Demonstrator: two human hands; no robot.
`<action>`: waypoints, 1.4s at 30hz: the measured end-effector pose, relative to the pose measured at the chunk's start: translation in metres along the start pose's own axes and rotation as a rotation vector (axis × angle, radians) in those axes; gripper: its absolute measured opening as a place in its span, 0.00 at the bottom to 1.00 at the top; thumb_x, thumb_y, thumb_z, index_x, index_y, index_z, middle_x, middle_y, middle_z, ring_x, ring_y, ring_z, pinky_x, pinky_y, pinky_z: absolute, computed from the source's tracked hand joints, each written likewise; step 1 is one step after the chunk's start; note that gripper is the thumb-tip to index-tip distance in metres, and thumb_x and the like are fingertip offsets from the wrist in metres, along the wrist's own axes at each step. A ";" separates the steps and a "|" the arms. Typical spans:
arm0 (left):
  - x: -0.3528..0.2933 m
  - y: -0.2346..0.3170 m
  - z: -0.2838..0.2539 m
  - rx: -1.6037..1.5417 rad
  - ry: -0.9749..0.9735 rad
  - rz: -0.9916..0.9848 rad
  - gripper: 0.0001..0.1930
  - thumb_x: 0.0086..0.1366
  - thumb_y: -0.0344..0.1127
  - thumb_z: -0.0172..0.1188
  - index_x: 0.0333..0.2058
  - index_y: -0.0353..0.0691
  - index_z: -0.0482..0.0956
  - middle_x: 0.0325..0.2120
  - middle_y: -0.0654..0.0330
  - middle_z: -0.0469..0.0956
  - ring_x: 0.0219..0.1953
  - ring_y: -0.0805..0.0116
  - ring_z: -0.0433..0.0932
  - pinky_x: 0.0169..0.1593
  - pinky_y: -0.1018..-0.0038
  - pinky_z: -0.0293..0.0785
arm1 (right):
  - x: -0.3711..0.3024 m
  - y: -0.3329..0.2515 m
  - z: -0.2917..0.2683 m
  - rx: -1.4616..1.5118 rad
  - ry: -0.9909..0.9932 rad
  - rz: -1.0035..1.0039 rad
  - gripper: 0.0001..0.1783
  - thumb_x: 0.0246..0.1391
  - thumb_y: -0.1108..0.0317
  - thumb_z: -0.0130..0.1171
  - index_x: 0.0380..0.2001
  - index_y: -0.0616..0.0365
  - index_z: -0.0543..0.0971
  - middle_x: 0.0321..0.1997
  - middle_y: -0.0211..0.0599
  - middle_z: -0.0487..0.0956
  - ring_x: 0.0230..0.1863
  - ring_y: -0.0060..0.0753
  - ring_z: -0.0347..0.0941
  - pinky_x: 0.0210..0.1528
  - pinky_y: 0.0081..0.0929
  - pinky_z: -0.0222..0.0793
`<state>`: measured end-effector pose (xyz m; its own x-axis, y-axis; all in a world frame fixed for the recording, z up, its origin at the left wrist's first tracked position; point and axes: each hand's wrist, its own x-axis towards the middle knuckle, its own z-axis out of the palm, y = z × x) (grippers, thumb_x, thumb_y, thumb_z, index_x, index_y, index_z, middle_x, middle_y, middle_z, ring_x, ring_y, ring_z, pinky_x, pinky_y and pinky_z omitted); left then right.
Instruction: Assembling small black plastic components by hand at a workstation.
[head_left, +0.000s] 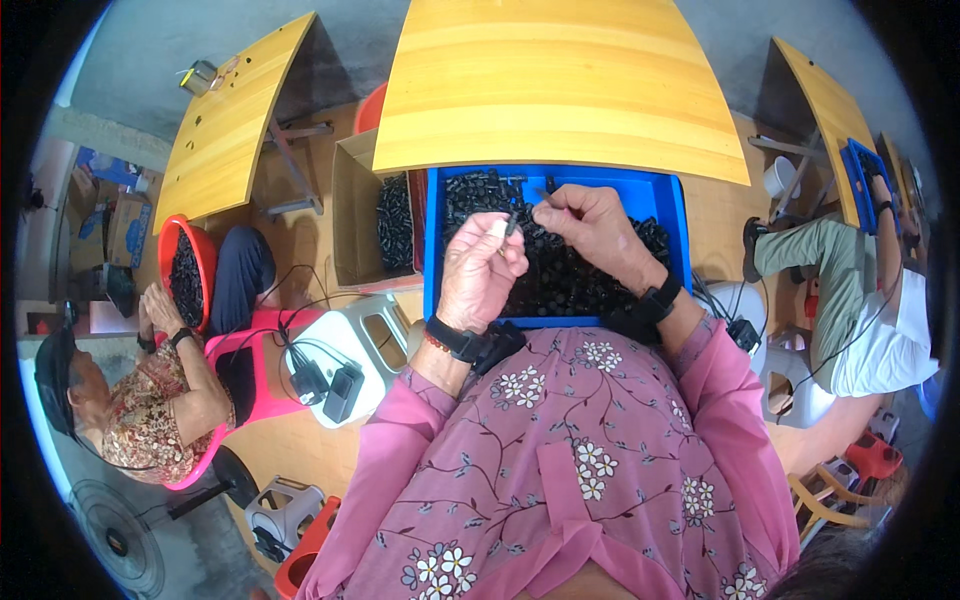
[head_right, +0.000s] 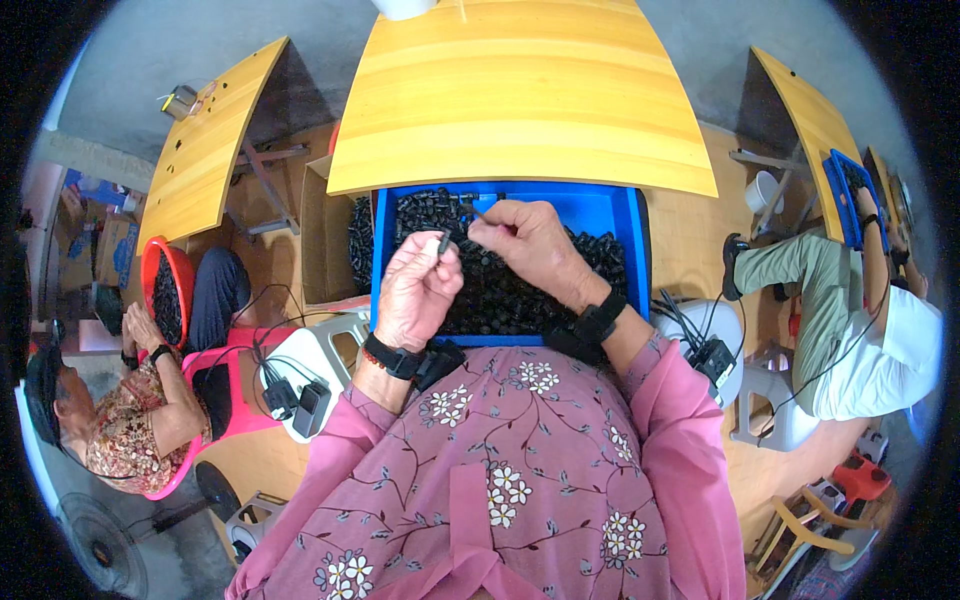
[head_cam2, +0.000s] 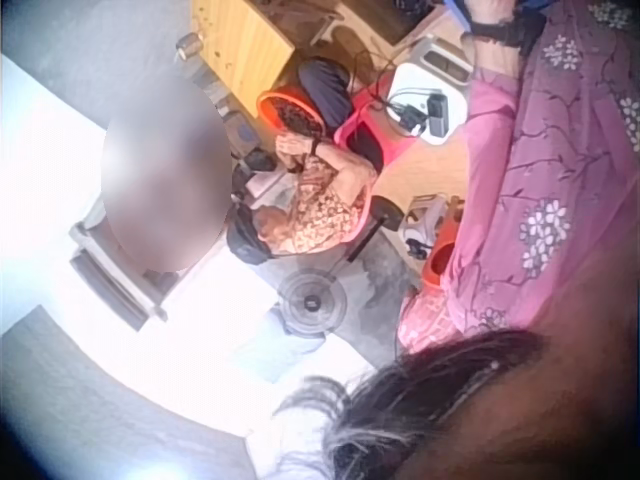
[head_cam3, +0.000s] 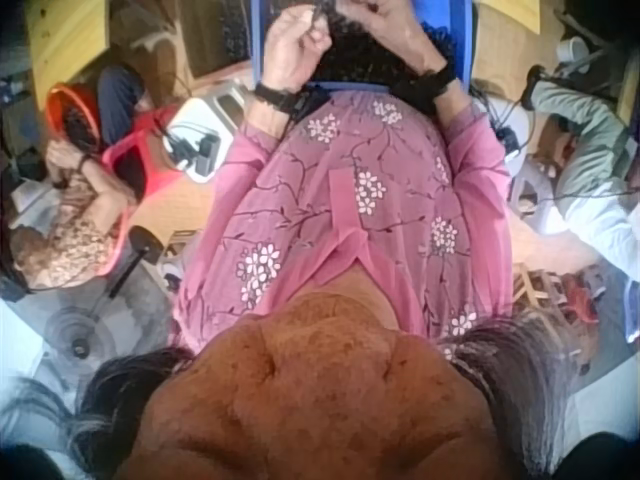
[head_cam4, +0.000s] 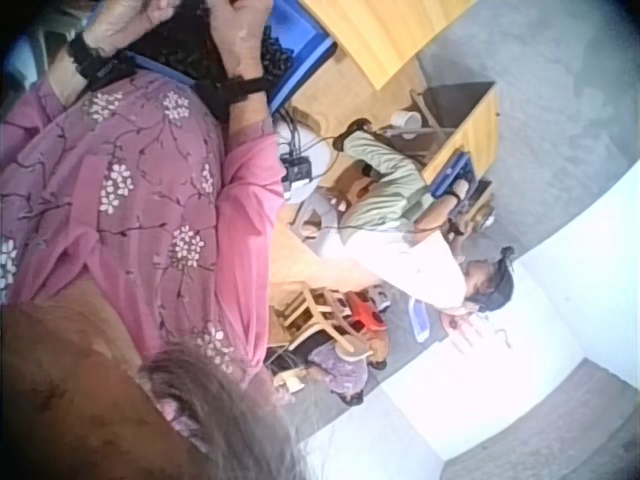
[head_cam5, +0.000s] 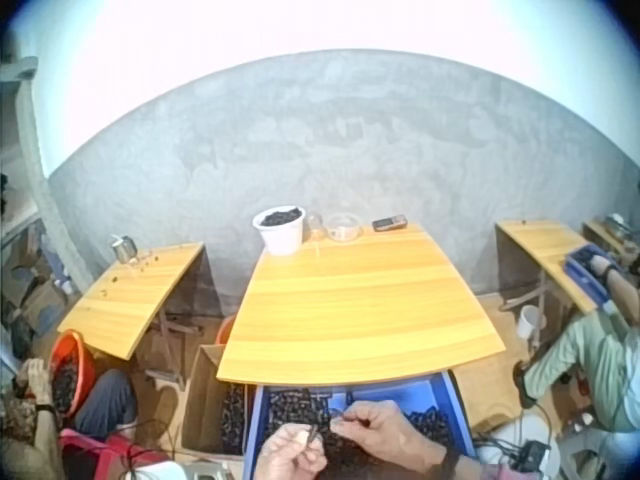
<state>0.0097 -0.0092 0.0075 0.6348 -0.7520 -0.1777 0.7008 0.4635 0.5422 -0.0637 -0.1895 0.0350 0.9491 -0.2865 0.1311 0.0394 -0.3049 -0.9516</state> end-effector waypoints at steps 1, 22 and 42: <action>0.002 0.002 -0.001 -0.019 0.010 0.082 0.04 0.69 0.32 0.56 0.40 0.41 0.76 0.31 0.60 0.77 0.28 0.75 0.72 0.32 0.79 0.69 | 0.005 0.009 -0.005 -0.112 0.036 0.009 0.10 0.53 0.67 0.65 0.32 0.65 0.82 0.21 0.36 0.77 0.24 0.25 0.70 0.27 0.25 0.65; 0.015 0.068 -0.066 -0.143 0.674 0.678 0.13 0.71 0.25 0.49 0.53 0.38 0.67 0.34 0.60 0.75 0.30 0.73 0.73 0.36 0.75 0.76 | 0.037 0.043 0.004 -0.908 -0.185 -0.145 0.08 0.56 0.70 0.55 0.36 0.63 0.77 0.36 0.55 0.76 0.40 0.58 0.76 0.42 0.49 0.73; 0.015 0.064 -0.049 0.081 0.664 0.747 0.19 0.68 0.29 0.55 0.56 0.36 0.66 0.40 0.55 0.77 0.34 0.68 0.76 0.39 0.70 0.77 | 0.043 0.055 0.010 -0.661 -0.137 -0.132 0.12 0.52 0.70 0.64 0.38 0.64 0.79 0.35 0.53 0.79 0.40 0.56 0.76 0.43 0.43 0.72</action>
<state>0.0802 0.0320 -0.0010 0.9735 0.1439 -0.1779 0.0401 0.6581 0.7518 -0.0175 -0.2093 -0.0141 0.9821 -0.1044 0.1565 -0.0001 -0.8321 -0.5546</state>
